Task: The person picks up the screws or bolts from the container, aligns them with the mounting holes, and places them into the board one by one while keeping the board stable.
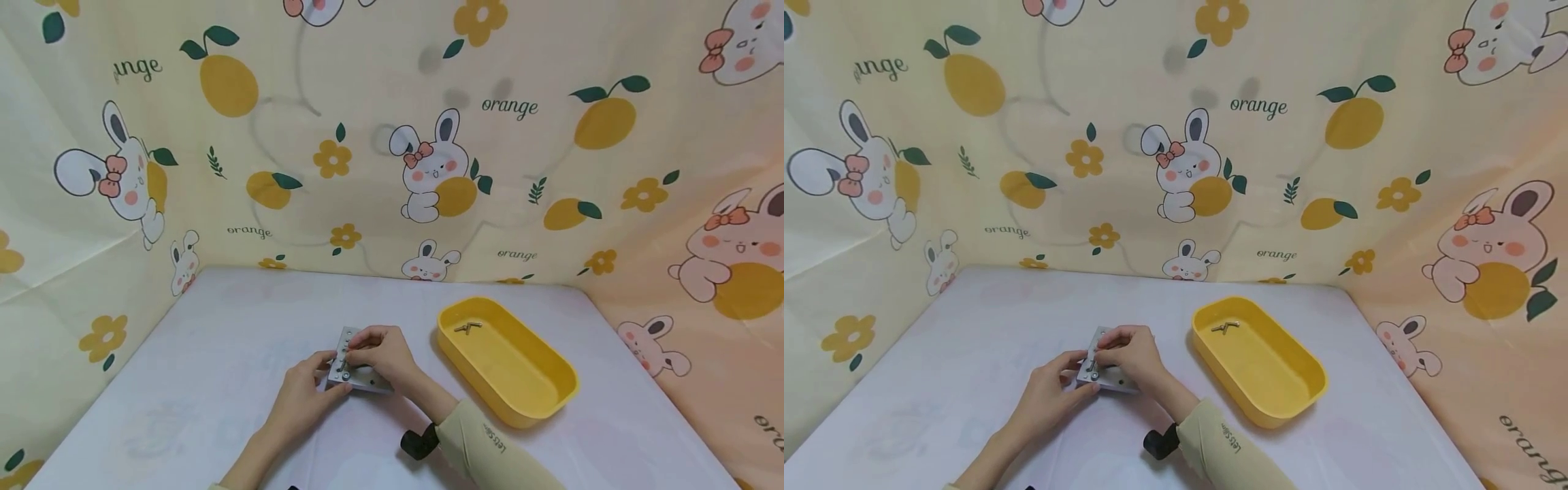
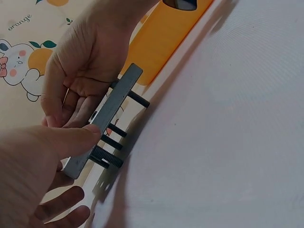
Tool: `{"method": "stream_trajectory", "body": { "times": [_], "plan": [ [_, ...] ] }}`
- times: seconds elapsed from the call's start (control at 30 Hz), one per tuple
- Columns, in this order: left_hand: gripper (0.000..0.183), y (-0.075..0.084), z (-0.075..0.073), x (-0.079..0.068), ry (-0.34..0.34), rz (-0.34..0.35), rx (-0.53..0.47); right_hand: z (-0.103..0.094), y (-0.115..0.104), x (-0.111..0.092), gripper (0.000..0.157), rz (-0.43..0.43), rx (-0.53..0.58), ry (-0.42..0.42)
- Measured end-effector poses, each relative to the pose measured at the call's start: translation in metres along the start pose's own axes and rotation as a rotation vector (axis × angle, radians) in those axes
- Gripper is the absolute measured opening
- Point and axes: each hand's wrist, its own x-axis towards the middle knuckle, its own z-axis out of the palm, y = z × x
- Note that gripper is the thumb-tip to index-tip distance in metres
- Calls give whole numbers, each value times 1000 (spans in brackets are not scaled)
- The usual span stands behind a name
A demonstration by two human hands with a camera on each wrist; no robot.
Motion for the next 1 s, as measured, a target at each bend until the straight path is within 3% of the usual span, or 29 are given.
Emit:
{"method": "stream_trajectory", "body": {
  "times": [0.33, 0.7, 1.0],
  "plan": [
    [56, 1, -1, -1, 4, 9, -16, 3, -24, -14, 14, -40, -89, -86],
    [56, -1, 1, -2, 10, 19, -13, 4, 6, 0, 13, -70, -123, -92],
    [56, -1, 1, -1, 6, 19, -16, 6, 12, 4, 14, -83, -134, -101]
  ]
}}
